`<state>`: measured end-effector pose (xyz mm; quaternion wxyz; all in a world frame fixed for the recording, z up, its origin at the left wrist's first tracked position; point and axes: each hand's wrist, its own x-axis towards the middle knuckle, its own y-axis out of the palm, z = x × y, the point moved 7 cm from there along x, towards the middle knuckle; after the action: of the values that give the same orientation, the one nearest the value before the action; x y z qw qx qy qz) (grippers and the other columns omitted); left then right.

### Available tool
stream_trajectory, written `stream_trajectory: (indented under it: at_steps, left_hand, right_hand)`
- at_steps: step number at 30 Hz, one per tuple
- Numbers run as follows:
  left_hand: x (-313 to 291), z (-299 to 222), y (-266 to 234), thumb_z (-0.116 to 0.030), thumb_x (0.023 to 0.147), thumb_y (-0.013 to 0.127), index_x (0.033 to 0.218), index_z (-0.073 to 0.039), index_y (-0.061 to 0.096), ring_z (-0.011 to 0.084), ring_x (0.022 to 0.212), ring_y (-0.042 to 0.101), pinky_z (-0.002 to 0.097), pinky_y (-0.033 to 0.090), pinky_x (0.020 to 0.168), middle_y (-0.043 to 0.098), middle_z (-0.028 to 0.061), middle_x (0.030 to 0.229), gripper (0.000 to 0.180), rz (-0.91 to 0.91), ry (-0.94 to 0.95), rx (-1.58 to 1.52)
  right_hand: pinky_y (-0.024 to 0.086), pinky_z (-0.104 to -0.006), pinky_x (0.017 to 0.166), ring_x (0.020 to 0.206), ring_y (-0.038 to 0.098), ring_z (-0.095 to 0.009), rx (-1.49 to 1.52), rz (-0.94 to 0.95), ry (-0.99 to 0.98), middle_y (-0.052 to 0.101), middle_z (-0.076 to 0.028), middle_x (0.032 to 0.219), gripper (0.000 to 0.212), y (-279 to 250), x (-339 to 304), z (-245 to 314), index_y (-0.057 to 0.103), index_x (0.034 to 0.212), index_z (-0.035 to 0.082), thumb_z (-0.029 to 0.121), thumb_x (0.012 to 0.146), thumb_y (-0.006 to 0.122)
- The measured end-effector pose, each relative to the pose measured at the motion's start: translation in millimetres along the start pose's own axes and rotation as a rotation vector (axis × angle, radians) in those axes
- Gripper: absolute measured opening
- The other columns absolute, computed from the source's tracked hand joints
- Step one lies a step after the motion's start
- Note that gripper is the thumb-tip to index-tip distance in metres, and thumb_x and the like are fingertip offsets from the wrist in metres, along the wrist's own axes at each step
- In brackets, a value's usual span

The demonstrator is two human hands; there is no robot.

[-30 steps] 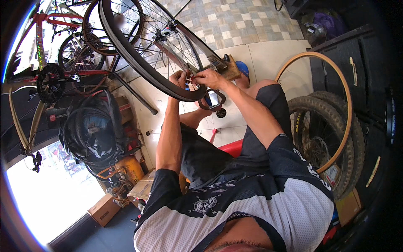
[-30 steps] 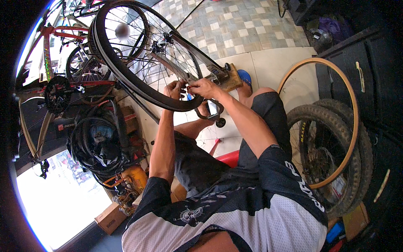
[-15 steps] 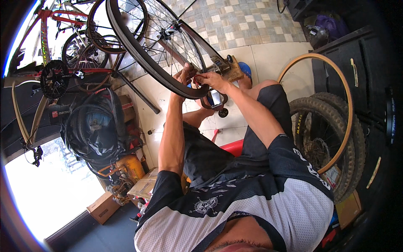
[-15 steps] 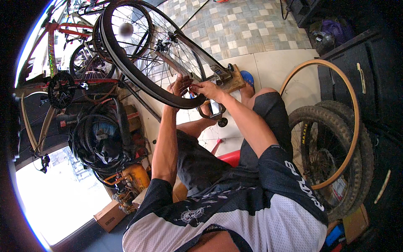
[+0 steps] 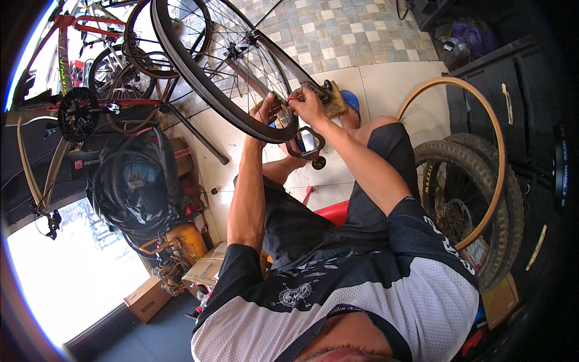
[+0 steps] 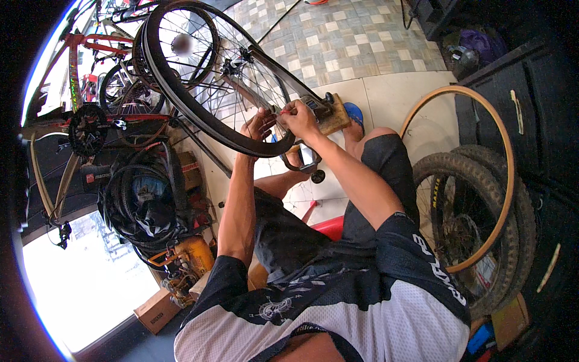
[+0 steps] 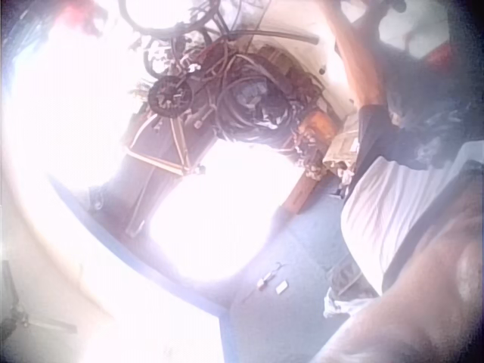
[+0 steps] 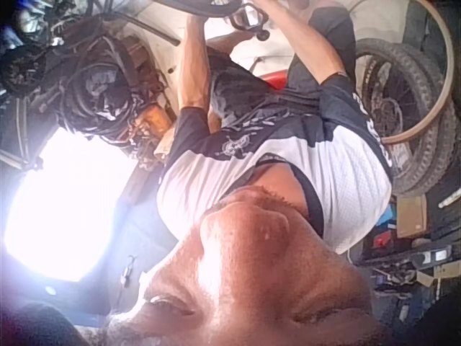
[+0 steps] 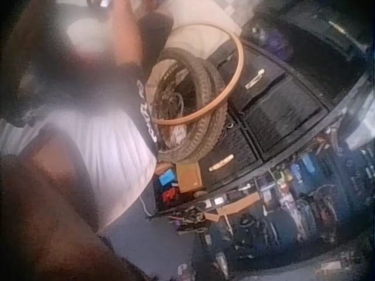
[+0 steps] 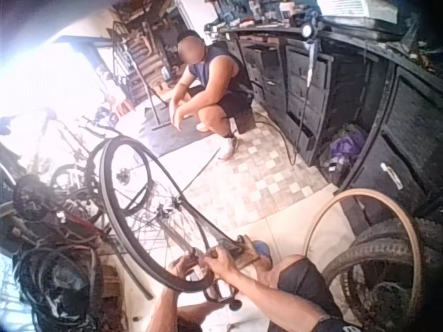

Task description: The person works on a bicycle wheel mounted on a truing stand, using a spoke wrench to adjust spokes and rotate the wheel. The person continues to make incremental spoke adjustments while periodically spinning the wheel to check alignment.

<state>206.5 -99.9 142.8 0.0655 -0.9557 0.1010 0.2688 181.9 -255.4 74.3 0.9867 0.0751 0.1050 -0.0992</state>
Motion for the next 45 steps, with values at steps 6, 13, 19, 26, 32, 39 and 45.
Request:
stream_trajectory:
  at_steps: [6, 13, 19, 26, 32, 39, 45]
  left_hand:
    - [5, 24, 9, -0.051, 0.098, 0.061, 0.127, -0.003, 0.06, 0.0178, 0.098, 0.064, 0.0316, 0.049, 0.083, 0.068, 0.0068, 0.113, 0.055, 0.051, -0.059, -0.15]
    - [15, 42, 2, -0.05, 0.095, 0.067, 0.12, -0.005, 0.061, 0.0186, 0.091, 0.065, 0.0302, 0.051, 0.074, 0.067, 0.0047, 0.102, 0.051, 0.058, 0.027, -0.171]
    - [-4, 19, 11, -0.05, 0.098, 0.062, 0.122, -0.006, 0.062, 0.019, 0.097, 0.063, 0.0336, 0.049, 0.08, 0.068, 0.0071, 0.111, 0.05, 0.008, -0.056, -0.145]
    - [-3, 21, 6, -0.048, 0.098, 0.063, 0.128, -0.005, 0.061, 0.0191, 0.097, 0.063, 0.0328, 0.05, 0.079, 0.068, 0.0076, 0.111, 0.052, 0.017, -0.068, -0.186]
    - [0, 23, 3, -0.048, 0.099, 0.061, 0.133, -0.005, 0.059, 0.0197, 0.099, 0.063, 0.0328, 0.049, 0.08, 0.067, 0.0101, 0.116, 0.055, 0.03, -0.055, -0.138]
    - [3, 27, 0, -0.051, 0.089, 0.073, 0.125, 0.001, 0.057, 0.0245, 0.101, 0.064, 0.0362, 0.05, 0.084, 0.065, 0.0121, 0.114, 0.065, 0.046, -0.049, -0.17]
    - [12, 39, -8, -0.045, 0.093, 0.069, 0.118, -0.003, 0.062, 0.0157, 0.095, 0.063, 0.0313, 0.051, 0.081, 0.066, 0.0098, 0.107, 0.05, 0.18, 0.159, -0.037]
  right_hand:
    - [0.044, -0.0236, 0.052, 0.056, 0.049, -0.007, 0.44, 0.231, 0.083, 0.059, 0.001, 0.08, 0.023, -8, -16, 70, 0.061, 0.115, 0.005, 0.013, 0.094, 0.065]
    - [0.049, -0.0307, 0.065, 0.071, 0.059, -0.018, 0.078, 0.933, -0.446, 0.065, -0.006, 0.089, 0.042, 31, -136, 263, 0.056, 0.138, 0.004, 0.018, 0.099, 0.061]
    - [0.041, -0.0421, 0.113, 0.132, 0.051, -0.04, 0.023, 1.649, -0.711, 0.042, -0.027, 0.152, 0.066, 53, -254, 294, 0.022, 0.158, 0.002, 0.014, 0.1, 0.052]
    - [0.015, -0.0378, 0.125, 0.154, 0.014, -0.03, 0.29, 1.429, -0.802, 0.009, -0.022, 0.167, 0.077, 64, -261, 304, 0.003, 0.16, 0.001, 0.009, 0.098, 0.048]
    - [0.022, -0.0379, 0.123, 0.152, 0.023, -0.03, 0.345, 1.404, -0.759, 0.02, -0.024, 0.164, 0.072, 61, -258, 299, 0.013, 0.16, 0.002, 0.006, 0.097, 0.049]
    - [0.053, -0.036, 0.077, 0.091, 0.07, -0.025, 0.162, 1.626, -0.479, 0.072, -0.013, 0.107, 0.025, 54, -241, 289, 0.063, 0.12, 0.004, 0.011, 0.096, 0.062]
    - [0.049, -0.0307, 0.077, 0.086, 0.062, -0.014, -0.025, 0.643, -0.24, 0.068, -0.008, 0.103, 0.021, 16, -106, 239, 0.057, 0.092, 0.003, 0.018, 0.092, 0.07]
